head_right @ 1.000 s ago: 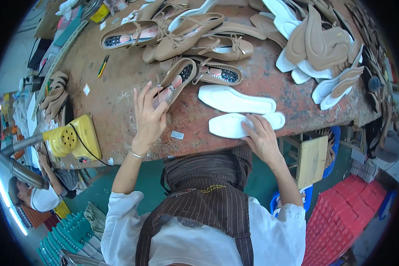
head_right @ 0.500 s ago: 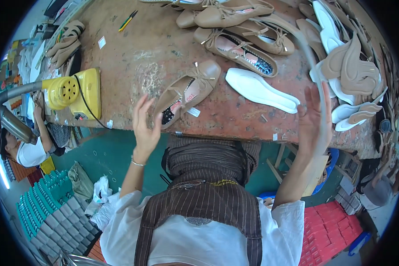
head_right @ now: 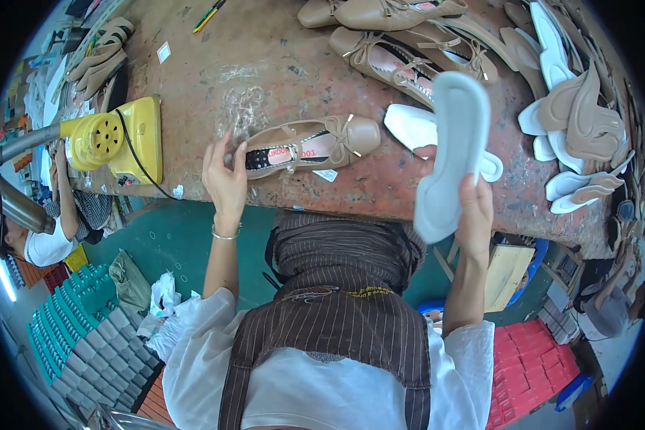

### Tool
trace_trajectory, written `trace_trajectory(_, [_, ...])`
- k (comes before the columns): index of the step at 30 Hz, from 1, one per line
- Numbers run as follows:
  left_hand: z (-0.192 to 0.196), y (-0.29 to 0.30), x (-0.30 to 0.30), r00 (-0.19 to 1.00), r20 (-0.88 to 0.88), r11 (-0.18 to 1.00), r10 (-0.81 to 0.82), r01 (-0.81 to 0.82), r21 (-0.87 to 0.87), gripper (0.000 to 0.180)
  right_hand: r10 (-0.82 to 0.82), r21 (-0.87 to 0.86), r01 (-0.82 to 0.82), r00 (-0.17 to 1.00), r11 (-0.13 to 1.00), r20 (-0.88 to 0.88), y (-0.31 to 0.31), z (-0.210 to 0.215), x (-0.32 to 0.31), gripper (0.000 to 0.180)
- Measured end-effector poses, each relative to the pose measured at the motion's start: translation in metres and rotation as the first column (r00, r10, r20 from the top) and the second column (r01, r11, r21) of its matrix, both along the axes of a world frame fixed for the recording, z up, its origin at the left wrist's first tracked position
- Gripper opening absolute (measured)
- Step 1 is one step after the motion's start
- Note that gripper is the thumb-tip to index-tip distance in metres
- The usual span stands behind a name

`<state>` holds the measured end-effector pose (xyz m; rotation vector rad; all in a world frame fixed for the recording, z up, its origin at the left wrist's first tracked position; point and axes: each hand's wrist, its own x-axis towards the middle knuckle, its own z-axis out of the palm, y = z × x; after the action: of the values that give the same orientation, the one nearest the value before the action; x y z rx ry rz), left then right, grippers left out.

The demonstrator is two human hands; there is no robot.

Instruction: The recorder inserts white insoles into beige flat shoes and then uses a heat gun machine to seal or finish them.

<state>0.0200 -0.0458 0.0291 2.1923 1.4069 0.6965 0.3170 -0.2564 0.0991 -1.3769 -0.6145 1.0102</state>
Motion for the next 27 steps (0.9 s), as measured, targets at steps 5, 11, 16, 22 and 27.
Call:
trace_trajectory(5, [0.01,-0.039,-0.004,0.982,-0.058,0.944,0.178,-0.187,-0.272,0.055,0.277,-0.249,-0.125,0.362,0.961,0.89,0.046,0.011,-0.017,0.046])
trace_trajectory(11, [-0.012,-0.038,-0.009,0.915,0.327,0.906,0.236,-0.086,-0.414,0.073,0.313,-0.222,-0.423,0.159,0.878,0.936,0.094,-0.025,-0.048,0.036])
trace_trajectory(16, [-0.018,-0.033,-0.016,0.914,0.35,0.894,0.203,-0.028,-0.447,0.078,0.275,-0.085,-0.52,0.3,0.85,0.913,0.134,-0.054,-0.082,0.025])
trace_trajectory(22, [-0.022,-0.033,-0.019,0.9,0.375,0.895,0.221,-0.035,-0.444,0.076,0.357,-0.095,-0.556,0.385,0.825,0.851,0.141,-0.065,-0.102,0.016])
trace_trajectory(27, [-0.029,-0.026,-0.02,0.83,0.475,0.889,0.291,-0.051,-0.455,0.057,0.373,-0.132,-0.55,0.353,0.825,0.858,0.146,-0.068,-0.108,0.02])
